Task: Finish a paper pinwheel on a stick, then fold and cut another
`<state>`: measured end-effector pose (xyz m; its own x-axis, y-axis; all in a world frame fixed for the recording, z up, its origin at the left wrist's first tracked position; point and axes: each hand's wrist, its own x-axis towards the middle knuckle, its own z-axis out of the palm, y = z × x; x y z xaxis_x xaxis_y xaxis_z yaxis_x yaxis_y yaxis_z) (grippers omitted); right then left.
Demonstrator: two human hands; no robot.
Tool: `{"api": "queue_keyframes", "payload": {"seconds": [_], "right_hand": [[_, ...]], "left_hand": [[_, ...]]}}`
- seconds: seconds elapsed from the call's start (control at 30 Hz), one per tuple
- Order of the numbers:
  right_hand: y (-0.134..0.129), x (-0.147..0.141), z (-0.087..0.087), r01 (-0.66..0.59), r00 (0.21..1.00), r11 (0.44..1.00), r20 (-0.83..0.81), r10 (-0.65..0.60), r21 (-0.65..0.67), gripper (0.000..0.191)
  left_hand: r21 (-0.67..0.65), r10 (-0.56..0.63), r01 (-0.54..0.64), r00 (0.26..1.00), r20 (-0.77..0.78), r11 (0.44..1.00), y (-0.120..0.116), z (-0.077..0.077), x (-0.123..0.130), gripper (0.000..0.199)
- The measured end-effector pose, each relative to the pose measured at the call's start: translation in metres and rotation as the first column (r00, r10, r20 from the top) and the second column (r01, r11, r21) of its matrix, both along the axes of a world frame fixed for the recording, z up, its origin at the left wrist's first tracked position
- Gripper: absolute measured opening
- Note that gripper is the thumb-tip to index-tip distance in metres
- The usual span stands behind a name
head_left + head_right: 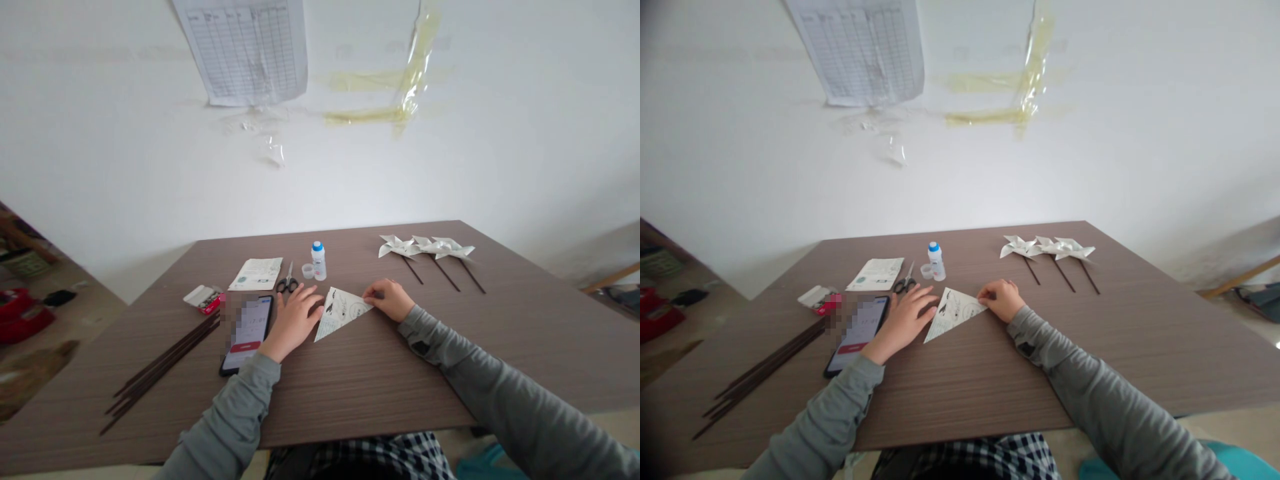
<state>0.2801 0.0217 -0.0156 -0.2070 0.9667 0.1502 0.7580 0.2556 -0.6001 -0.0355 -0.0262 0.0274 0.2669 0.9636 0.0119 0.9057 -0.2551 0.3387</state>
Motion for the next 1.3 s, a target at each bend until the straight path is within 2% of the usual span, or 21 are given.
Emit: {"api": "queue_keyframes", "payload": {"seconds": [0.13, 0.4, 0.77, 1.1, 1.3], "right_hand": [[-0.001, -0.001, 0.000, 0.031, 0.999, 0.999, 0.012, -0.031, -0.013, 0.014], [0.002, -0.001, -0.004, 0.040, 0.999, 0.999, 0.033, -0.039, -0.009, 0.014], [0.008, 0.003, -0.014, 0.032, 0.998, 0.999, -0.049, -0.030, 0.039, 0.011], [0.009, 0.002, -0.013, 0.057, 0.998, 0.998, -0.027, -0.057, 0.017, 0.011], [0.006, 0.000, -0.010, 0.062, 0.998, 0.998, -0.010, -0.062, -0.003, 0.014]], "left_hand": [[0.007, 0.016, -0.016, 1.000, -0.003, 1.000, -0.003, 0.002, 0.001, 0.046], [-0.032, -0.004, 0.003, 0.999, -0.050, 0.999, -0.001, 0.002, -0.001, 0.039], [0.060, 0.019, -0.013, 0.995, -0.101, 0.998, 0.001, -0.005, -0.005, 0.039], [0.007, -0.012, 0.012, 0.998, -0.060, 1.000, 0.001, 0.000, -0.007, 0.051], [-0.021, 0.021, -0.023, 0.996, -0.089, 1.000, -0.001, 0.003, -0.003, 0.041]]}}
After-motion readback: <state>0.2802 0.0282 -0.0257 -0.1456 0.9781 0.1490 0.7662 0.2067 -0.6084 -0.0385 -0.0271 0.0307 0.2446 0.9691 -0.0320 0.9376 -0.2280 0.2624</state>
